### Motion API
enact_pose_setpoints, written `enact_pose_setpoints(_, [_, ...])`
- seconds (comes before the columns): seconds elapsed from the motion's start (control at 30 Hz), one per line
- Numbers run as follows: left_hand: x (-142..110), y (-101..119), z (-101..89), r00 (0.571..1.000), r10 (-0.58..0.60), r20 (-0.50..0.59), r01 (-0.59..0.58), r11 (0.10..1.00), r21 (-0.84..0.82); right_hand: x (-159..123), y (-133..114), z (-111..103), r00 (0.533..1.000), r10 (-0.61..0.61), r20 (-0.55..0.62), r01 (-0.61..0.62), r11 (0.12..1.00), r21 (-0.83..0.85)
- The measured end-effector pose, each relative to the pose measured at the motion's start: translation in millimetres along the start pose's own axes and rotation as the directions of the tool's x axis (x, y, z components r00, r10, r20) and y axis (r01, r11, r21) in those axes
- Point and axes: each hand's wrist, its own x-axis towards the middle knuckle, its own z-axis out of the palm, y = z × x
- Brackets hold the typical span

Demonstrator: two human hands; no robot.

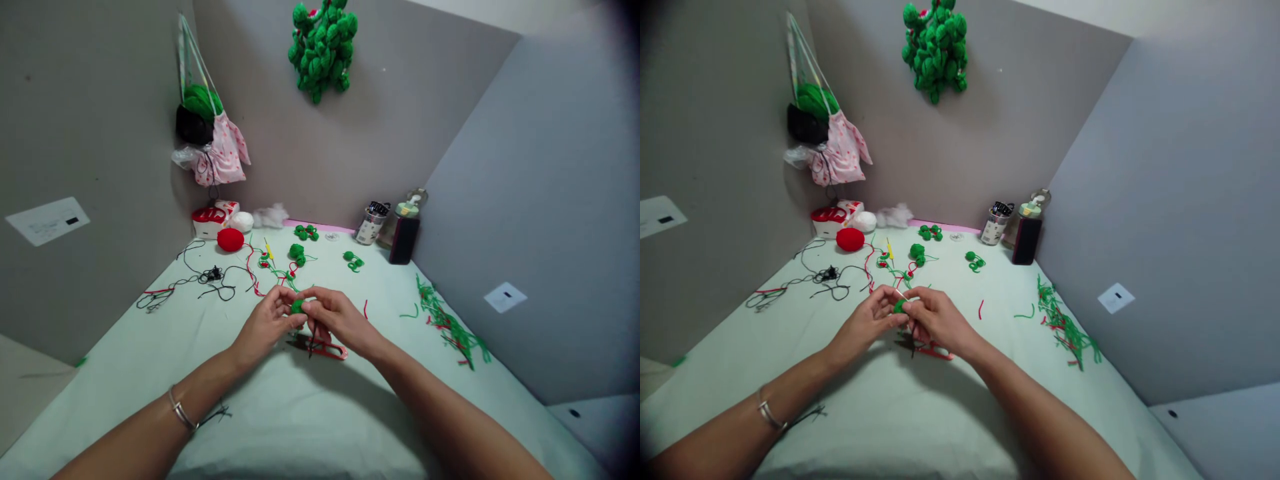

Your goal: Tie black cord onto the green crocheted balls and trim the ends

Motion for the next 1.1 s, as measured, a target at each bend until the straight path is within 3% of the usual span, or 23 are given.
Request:
enact_pose_setpoints(0.17, [3.3,11.1,-7.2,0.982,-0.156,-0.105,0.116,0.943,-0.310,4.5,7.1,-2.9,0.968,-0.060,-0.246,0.091,0.989,0.118])
enact_pose_setpoints(0.33, [8.2,15.1,-12.8,0.966,-0.223,-0.133,0.115,0.826,-0.552,-1.1,11.8,-10.7,0.910,-0.205,-0.362,0.171,0.978,-0.122])
enact_pose_setpoints(0.43, [8.5,13.7,-11.7,0.967,-0.224,-0.122,0.113,0.805,-0.583,-6.3,12.5,-4.3,0.910,-0.266,-0.318,0.198,0.953,-0.230])
enact_pose_setpoints(0.6, [6.9,11.8,-10.5,0.973,-0.222,-0.067,0.142,0.800,-0.583,-9.0,13.9,7.9,0.936,-0.266,-0.229,0.192,0.935,-0.299])
enact_pose_setpoints(1.1, [4.2,9.5,-10.3,0.978,-0.210,-0.004,0.178,0.839,-0.513,-7.8,21.5,13.1,0.961,-0.168,-0.220,0.111,0.962,-0.249])
